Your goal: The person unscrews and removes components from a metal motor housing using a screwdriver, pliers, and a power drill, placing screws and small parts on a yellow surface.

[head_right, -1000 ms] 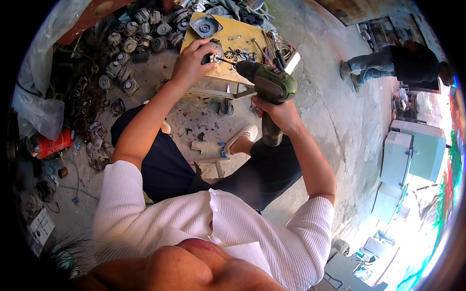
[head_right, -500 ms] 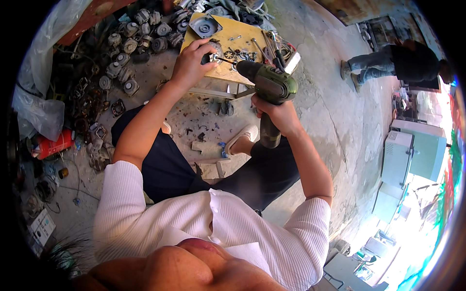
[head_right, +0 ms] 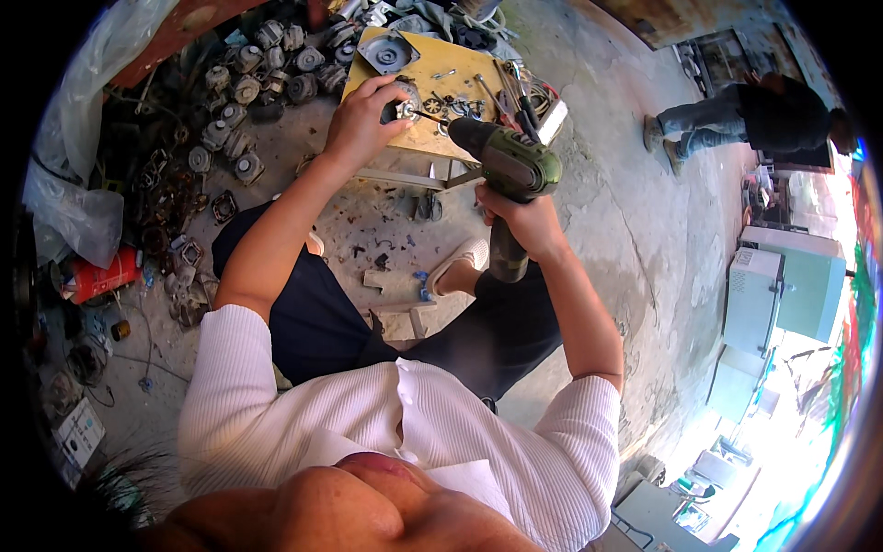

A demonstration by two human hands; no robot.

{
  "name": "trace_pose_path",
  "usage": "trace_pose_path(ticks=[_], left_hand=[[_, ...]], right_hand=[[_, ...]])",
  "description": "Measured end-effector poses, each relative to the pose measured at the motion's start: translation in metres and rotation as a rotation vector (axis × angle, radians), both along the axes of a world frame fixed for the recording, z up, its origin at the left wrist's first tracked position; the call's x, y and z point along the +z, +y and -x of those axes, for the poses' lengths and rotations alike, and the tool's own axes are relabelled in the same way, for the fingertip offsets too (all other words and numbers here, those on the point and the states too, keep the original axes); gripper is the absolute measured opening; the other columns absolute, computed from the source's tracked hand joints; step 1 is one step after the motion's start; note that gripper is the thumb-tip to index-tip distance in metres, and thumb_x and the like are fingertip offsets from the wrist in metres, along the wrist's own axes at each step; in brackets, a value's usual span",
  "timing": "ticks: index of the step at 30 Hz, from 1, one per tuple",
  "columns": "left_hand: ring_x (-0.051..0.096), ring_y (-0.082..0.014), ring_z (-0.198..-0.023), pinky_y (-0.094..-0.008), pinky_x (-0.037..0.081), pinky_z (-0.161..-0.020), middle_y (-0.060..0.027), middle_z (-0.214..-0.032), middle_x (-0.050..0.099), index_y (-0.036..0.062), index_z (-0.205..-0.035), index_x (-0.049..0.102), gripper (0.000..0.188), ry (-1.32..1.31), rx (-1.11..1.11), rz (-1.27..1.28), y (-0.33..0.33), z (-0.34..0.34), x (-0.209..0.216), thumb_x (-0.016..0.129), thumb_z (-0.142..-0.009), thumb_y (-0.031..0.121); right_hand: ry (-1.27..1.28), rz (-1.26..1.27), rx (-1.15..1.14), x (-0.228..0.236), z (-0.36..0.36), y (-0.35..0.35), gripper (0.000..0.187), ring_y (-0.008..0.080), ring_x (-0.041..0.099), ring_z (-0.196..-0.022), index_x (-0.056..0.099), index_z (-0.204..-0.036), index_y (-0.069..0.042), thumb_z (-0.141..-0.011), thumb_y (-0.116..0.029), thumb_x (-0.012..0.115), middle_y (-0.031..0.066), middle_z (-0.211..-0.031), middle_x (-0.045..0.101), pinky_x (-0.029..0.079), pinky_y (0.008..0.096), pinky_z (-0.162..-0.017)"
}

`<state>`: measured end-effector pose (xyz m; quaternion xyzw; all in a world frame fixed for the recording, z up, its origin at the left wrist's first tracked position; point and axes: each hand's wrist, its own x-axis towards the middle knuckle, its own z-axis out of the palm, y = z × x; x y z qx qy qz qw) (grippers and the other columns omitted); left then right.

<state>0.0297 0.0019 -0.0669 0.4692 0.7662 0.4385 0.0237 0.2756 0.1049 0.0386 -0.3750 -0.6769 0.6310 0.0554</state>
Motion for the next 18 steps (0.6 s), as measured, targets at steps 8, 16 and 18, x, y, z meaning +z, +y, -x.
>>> trace_pose_path(ticks=[8, 16, 18], left_hand=[[0.053, -0.0274, -0.118, -0.0461, 0.036, -0.104, -0.0033, -0.127, 0.058, 0.0202, -0.104, 0.065, 0.037, 0.127, 0.031, -0.033, 0.001, -0.001, 0.003, 0.081, -0.071, 0.025], [0.053, -0.0235, -0.119, -0.0547, 0.031, -0.108, 0.0012, -0.124, 0.059, 0.0209, -0.104, 0.068, 0.034, 0.177, -0.016, 0.012, 0.007, 0.002, 0.004, 0.08, -0.072, 0.026], [0.055, -0.024, -0.117, -0.054, 0.032, -0.108, 0.0013, -0.124, 0.06, 0.0198, -0.104, 0.068, 0.033, 0.202, -0.016, 0.02, 0.007, 0.002, 0.007, 0.079, -0.073, 0.026]], right_hand=[[0.053, 0.035, -0.016, -0.006, -0.007, 0.005, 0.016, 0.012, 0.056, -0.066, 0.063, -0.097, -0.004, -0.085, -0.011, 0.07, 0.0013, -0.08, 0.06, 0.048, 0.03, -0.062], [0.1, 0.042, -0.048, -0.019, -0.002, 0.005, 0.015, 0.0127, 0.054, -0.066, 0.062, -0.099, -0.004, -0.087, -0.011, 0.068, 0.0015, -0.078, 0.057, 0.046, 0.0301, -0.062], [0.148, 0.044, -0.077, -0.023, -0.001, 0.009, 0.015, 0.013, 0.056, -0.065, 0.062, -0.096, -0.004, -0.086, -0.011, 0.07, 0.0013, -0.078, 0.058, 0.047, 0.0303, -0.061]])
